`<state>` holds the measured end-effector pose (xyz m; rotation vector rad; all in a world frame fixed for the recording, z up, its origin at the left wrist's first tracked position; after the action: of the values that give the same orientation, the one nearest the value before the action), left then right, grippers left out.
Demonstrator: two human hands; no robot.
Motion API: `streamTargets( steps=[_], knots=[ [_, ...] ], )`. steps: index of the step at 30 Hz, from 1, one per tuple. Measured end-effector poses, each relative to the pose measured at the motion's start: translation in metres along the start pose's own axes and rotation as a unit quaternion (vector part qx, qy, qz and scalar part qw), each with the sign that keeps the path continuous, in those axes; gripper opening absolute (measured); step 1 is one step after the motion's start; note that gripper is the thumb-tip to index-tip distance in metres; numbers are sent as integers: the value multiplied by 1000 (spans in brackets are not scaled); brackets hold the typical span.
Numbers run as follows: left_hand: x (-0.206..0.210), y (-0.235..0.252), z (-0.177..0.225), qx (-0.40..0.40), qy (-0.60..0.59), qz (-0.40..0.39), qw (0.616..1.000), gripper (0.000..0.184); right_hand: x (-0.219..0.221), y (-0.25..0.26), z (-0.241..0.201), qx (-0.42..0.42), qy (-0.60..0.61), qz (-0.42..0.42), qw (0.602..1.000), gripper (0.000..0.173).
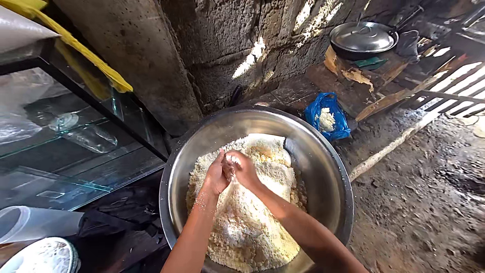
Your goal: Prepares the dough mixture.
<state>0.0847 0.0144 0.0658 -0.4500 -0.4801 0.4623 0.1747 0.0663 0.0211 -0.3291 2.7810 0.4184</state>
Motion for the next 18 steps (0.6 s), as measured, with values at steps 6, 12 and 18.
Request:
streamTargets(
  steps=[6,12,18],
  knots=[
    [-38,84,-13,6,-54,0,999,50,-25,29,18,219,170,97,956,47],
    [-70,100,-14,130,143,140,971,34,-24,43,32,245,68,-115,960,27],
    [-102,130,-21,196,161,231,939,30,-6,66,31,200,-152,-121,960,52]
  ],
)
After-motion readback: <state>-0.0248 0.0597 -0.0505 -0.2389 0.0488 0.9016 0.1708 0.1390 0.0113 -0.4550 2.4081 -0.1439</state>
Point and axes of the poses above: each hand's wrist, its own y-axis towards the middle knuckle, its own x-axis out of the palm, z = x × y, the point moved 5 cm from there along y, towards the middle knuckle, and after that the axes turned 9 degrees about z, right-handed, at the moved point
